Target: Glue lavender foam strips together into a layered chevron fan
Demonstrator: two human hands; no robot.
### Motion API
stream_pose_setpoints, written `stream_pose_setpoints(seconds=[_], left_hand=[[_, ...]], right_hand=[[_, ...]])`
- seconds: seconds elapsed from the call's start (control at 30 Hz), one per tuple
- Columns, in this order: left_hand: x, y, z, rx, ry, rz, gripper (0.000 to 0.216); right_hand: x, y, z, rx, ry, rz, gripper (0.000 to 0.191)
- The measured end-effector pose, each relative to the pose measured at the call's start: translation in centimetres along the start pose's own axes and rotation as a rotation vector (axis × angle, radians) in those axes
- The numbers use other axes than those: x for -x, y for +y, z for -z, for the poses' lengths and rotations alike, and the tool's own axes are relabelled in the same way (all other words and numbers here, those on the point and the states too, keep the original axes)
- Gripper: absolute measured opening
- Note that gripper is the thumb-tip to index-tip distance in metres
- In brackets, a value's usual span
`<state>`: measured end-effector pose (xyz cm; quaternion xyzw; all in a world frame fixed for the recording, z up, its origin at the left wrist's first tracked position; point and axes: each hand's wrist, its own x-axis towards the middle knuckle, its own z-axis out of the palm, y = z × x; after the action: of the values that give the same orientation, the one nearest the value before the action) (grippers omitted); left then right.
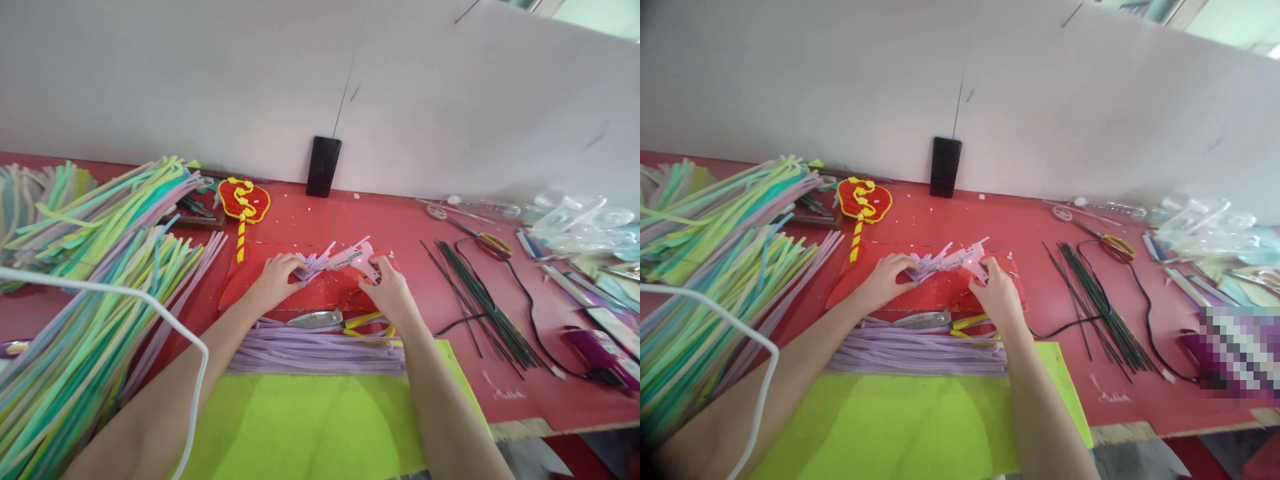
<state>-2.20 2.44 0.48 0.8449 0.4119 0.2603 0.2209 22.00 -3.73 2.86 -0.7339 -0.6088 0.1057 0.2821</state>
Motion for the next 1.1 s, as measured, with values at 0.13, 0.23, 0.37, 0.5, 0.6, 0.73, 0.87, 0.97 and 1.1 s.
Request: stream_pose_setpoints(seconds=[0.13, 0.23, 0.37, 0.5, 0.6, 0.73, 0.87, 0.97, 1.1], left_hand=[[0.0, -0.2, -0.1, 0.002, -0.012, -0.005, 0.018], [0.0, -0.3, -0.1, 0.01, -0.009, -0.008, 0.018], [0.0, -0.2, -0.1, 0.018, 0.004, -0.014, 0.018], [0.0, -0.2, 0.0, 0.024, 0.009, -0.013, 0.017], [0.0, -0.2, 0.0, 0.014, 0.001, -0.009, 0.017], [0.0, -0.2, 0.0, -0.002, -0.005, -0.01, 0.018], [0.0, 0.0, 0.0, -0.021, -0.001, -0.007, 0.018], [0.0, 0.2, 0.0, -0.048, 0.0, -0.005, 0.018], [0.1, 0.4, 0.1, -0.082, 0.007, -0.02, 0.015]], right_hand=[[-0.1, 0.4, 0.1, -0.002, 0.029, -0.024, 0.025], [-0.2, 0.7, 0.1, 0.005, 0.031, -0.033, 0.025], [-0.3, 0.8, 0.0, 0.016, 0.034, -0.039, 0.025], [-0.3, 0.7, 0.2, 0.016, 0.048, -0.062, 0.026], [-0.3, 0.6, 0.4, 0.018, 0.045, -0.09, 0.027], [-0.2, 0.4, 0.6, 0.059, 0.054, -0.15, 0.033], [-0.3, 1.0, 0.6, 0.118, 0.158, -0.24, 0.042], [-0.8, 2.6, 0.6, 0.113, 0.255, -0.273, 0.048], [-1.6, 5.0, 0.7, 0.147, 0.276, -0.34, 0.05]])
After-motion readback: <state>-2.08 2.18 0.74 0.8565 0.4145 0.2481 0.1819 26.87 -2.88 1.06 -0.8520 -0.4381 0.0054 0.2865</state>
